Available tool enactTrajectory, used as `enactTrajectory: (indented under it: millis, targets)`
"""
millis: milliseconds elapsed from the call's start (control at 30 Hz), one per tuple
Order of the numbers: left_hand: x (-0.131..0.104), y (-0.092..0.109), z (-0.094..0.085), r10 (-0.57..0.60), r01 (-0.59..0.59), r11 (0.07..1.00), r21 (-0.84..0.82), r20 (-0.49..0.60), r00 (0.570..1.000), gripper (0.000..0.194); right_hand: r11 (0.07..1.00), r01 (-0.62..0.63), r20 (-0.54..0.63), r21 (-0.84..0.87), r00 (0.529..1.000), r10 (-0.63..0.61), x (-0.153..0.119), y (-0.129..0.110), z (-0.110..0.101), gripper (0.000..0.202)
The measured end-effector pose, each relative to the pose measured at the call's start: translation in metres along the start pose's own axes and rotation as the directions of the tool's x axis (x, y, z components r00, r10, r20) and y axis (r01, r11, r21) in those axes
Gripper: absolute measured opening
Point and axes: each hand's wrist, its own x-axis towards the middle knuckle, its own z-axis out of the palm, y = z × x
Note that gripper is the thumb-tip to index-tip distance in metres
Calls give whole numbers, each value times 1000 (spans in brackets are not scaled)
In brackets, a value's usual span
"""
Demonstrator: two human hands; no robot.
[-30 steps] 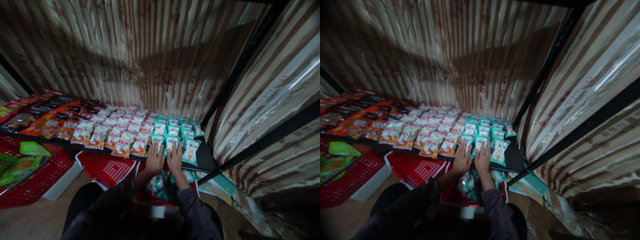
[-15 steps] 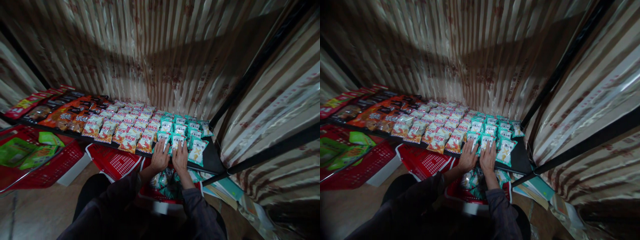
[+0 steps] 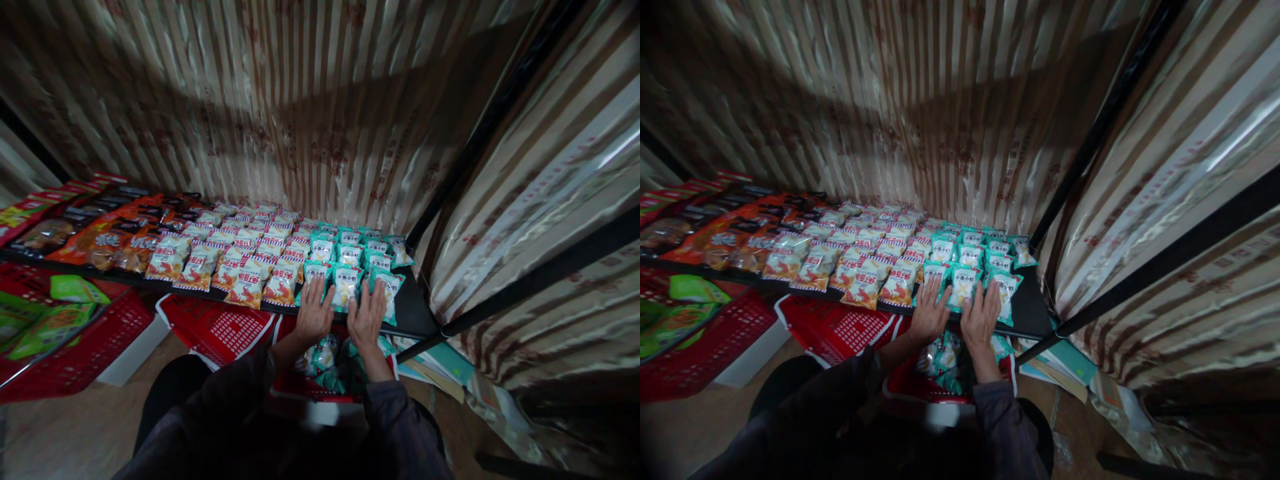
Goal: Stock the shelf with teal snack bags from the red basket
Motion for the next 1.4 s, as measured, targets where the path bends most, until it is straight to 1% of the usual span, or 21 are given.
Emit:
enactTrajectory:
  millis: [67, 133, 200, 267, 367, 500, 600, 833, 900, 967, 1033, 1100, 1200, 1300, 1400]
  targets:
    - [1, 3, -1, 12, -12, 1000, -1, 12, 1000, 53, 993, -100, -51, -60, 994, 97, 3, 10, -7, 57]
    - [2, 6, 0, 20, -20, 1000, -4, 35, 999, 53, 971, -219, -90, -92, 973, 211, 7, 22, -11, 62]
    - [1, 8, 2, 28, -28, 1000, -6, 54, 998, 54, 944, -316, -86, -89, 947, 309, 11, 33, -13, 71]
    - [0, 10, 4, 32, -32, 999, -6, 63, 997, 55, 929, -365, -38, -61, 931, 363, 14, 42, -13, 78]
    - [-1, 10, 7, 24, -24, 1000, -2, 77, 997, 56, 938, -348, 38, -10, 937, 348, 16, 47, -10, 80]
    - [-1, 8, 8, 30, -31, 999, 12, 84, 996, 56, 956, -292, 63, 15, 955, 291, 18, 45, -1, 77]
    - [0, 8, 7, 38, -39, 999, 20, 75, 996, 56, 956, -292, 61, -2, 955, 292, 18, 43, 3, 74]
    - [-2, 9, 8, 46, -48, 999, 15, 96, 994, 56, 927, -372, 44, -54, 926, 374, 15, 43, 6, 69]
    - [-2, 11, 6, 43, -45, 999, 13, 104, 994, 56, 932, -353, 37, -76, 934, 357, 14, 42, 6, 69]
    - [-1, 12, 2, 38, -39, 999, 7, 104, 994, 56, 947, -309, -4, -89, 951, 310, 13, 40, 4, 70]
    - [-1, 14, -3, 33, -33, 999, -6, 94, 995, 55, 962, -256, -54, -91, 966, 252, 11, 34, 0, 69]
    - [-2, 14, -10, 24, -23, 1000, -21, 70, 997, 54, 976, -203, -74, -74, 977, 198, 7, 23, -6, 66]
    - [-10, 8, -21, 3, -3, 999, -42, 7, 1000, 53, 993, -120, -43, 15, 992, 120, -7, -4, -16, 61]
    - [-24, -10, -34, -47, 43, 998, -56, -70, 996, 50, 989, -46, -2, 141, 999, 46, -30, -39, -19, 58]
    - [-40, -39, -48, -139, 135, 990, -45, -106, 985, 52, 972, -11, 74, 236, 997, -6, -53, -76, -13, 54]
